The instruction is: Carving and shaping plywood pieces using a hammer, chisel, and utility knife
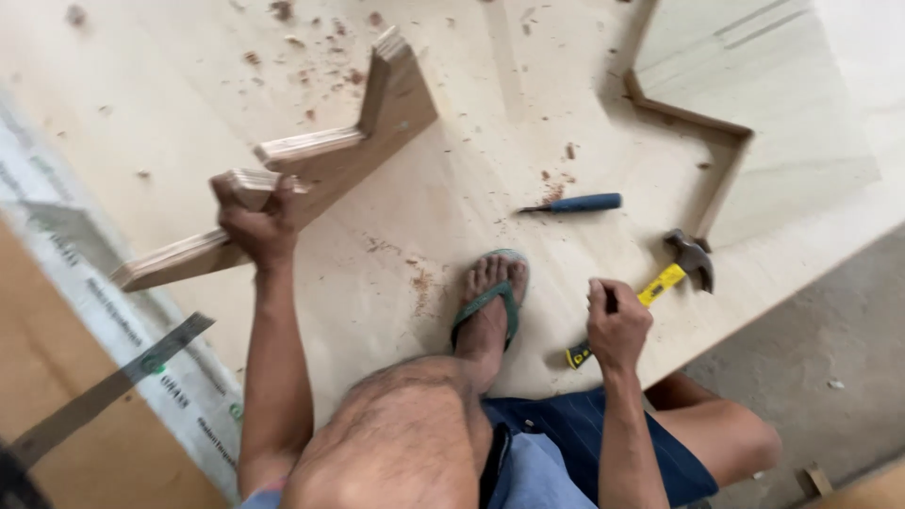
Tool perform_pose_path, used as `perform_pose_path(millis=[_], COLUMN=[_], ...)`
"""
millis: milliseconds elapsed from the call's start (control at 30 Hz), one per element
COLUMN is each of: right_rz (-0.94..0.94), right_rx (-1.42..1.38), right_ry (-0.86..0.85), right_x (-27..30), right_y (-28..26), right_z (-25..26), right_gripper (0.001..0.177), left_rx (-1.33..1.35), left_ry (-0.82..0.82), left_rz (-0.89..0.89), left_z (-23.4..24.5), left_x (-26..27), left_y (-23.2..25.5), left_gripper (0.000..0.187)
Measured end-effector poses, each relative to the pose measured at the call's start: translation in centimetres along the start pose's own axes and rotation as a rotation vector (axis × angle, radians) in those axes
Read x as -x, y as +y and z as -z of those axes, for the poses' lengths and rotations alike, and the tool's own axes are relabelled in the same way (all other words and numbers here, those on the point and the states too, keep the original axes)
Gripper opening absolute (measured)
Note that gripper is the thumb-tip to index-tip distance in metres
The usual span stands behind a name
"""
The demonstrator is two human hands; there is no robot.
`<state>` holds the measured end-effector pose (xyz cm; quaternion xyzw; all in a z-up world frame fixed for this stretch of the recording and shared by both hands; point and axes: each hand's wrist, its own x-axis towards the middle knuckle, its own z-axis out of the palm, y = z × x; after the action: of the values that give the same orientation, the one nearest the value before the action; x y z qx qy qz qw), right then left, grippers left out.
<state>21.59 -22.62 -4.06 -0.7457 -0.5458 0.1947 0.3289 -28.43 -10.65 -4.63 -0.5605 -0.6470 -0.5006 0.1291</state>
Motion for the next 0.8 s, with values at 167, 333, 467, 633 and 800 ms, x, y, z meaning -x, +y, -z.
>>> perform_pose_path(millis=[167, 333, 467, 633, 800], right_rz=[-0.061, -0.287, -0.481, -0.105, 0.499], right_rx=[0.068, 0.245, 0.273, 0.247, 0.408], right_ry=[0.135, 0.038, -0.077, 0.187, 0.206], right_x=[-1.4, 2.2, 2.8, 0.2, -6.5], right_y=[-2.3, 2.2, 5.1, 4.2, 2.0], right_z=[1.4, 1.0, 1.0, 0.2, -2.4], right_gripper=[0.019, 0.07, 0.077, 0.063, 0.055], left_rx=[-0.029, 0.025, -0.014, 0.055, 0.188], left_ry=[0.02, 0.152, 0.22, 0.264, 0.408], left_rz=[0.011, 0.081, 0.29, 0.758, 0.918], left_z=[0.2, -1.2, -2.6, -2.1, -1.0], left_x=[-1.2, -0.6, -0.9, -1.2, -6.7], left_y=[3.0, 2.2, 3.6, 2.9, 9.4], left_gripper=[0.053, 0.033, 0.053, 0.065, 0.069])
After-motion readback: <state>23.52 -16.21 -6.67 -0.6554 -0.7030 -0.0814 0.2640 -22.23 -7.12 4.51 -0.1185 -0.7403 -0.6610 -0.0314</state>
